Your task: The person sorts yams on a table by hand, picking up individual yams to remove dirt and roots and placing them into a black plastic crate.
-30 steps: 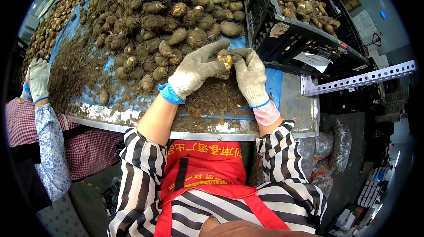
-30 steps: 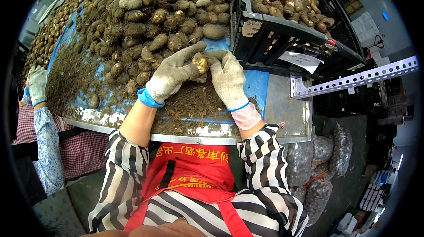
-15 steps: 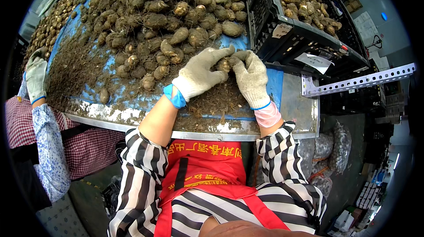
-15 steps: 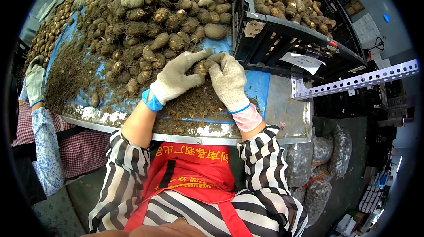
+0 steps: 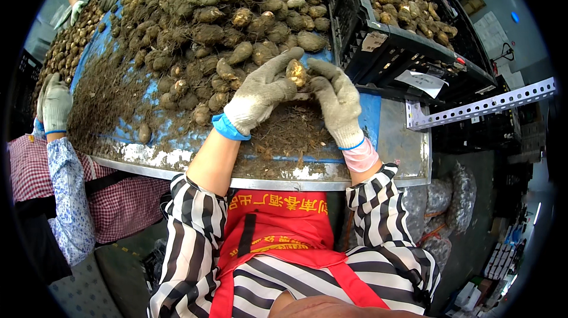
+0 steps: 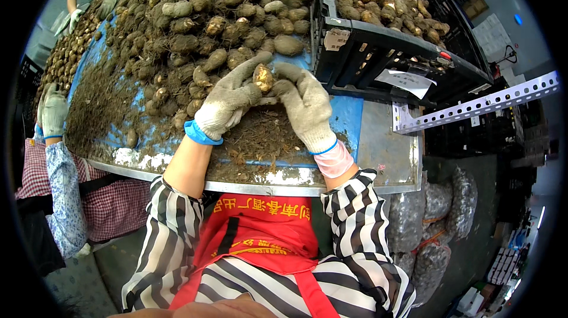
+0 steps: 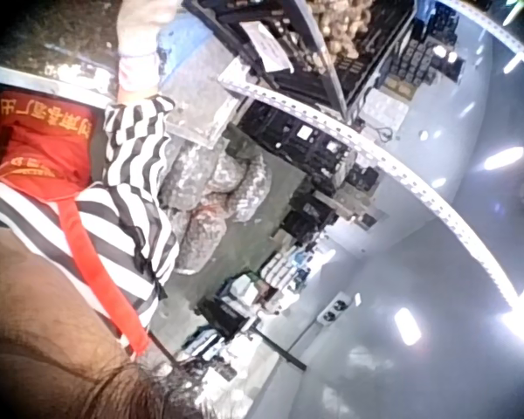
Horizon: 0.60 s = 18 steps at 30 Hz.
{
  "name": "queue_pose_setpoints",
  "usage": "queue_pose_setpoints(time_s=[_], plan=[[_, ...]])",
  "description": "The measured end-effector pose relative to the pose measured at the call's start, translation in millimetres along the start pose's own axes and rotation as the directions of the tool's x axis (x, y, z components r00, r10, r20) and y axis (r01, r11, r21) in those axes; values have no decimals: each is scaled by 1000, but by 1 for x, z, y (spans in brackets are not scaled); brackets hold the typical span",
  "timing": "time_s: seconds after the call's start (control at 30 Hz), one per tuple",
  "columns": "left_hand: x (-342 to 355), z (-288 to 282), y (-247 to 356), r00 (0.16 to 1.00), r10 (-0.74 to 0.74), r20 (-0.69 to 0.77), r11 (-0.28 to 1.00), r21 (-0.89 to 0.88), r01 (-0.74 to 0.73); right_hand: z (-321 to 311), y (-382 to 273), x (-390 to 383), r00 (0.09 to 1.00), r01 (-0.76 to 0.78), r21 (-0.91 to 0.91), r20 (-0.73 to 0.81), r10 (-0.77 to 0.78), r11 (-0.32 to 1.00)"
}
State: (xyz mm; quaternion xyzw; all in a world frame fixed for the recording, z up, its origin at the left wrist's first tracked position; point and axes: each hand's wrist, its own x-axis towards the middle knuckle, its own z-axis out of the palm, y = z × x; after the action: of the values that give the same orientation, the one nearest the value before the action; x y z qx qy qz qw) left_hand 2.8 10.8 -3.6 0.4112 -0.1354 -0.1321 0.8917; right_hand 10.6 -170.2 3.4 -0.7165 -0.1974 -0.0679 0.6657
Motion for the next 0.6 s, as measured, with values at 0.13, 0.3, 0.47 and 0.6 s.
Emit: queue_pose_setpoints(time_s=[0.13, 0.3, 0.47, 0.6], plan=[[0, 10, 3, 997, 11, -71, 916, 400, 19, -1, 10, -1, 998, 55, -188, 8, -54, 981], [-3, 8, 0, 998, -62, -14, 984, 164, 64, -4, 5, 0, 994, -12, -404, -105, -34, 915], [2, 5, -5, 997, -25, 75, 981, -188, 39, -1, 3, 1, 993, 15, -149, -112, -32, 989], [3, 3, -7, 992, -23, 128, 964, -259, 55, 5, -2, 0, 992, 115, -30, -45, -116, 993]])
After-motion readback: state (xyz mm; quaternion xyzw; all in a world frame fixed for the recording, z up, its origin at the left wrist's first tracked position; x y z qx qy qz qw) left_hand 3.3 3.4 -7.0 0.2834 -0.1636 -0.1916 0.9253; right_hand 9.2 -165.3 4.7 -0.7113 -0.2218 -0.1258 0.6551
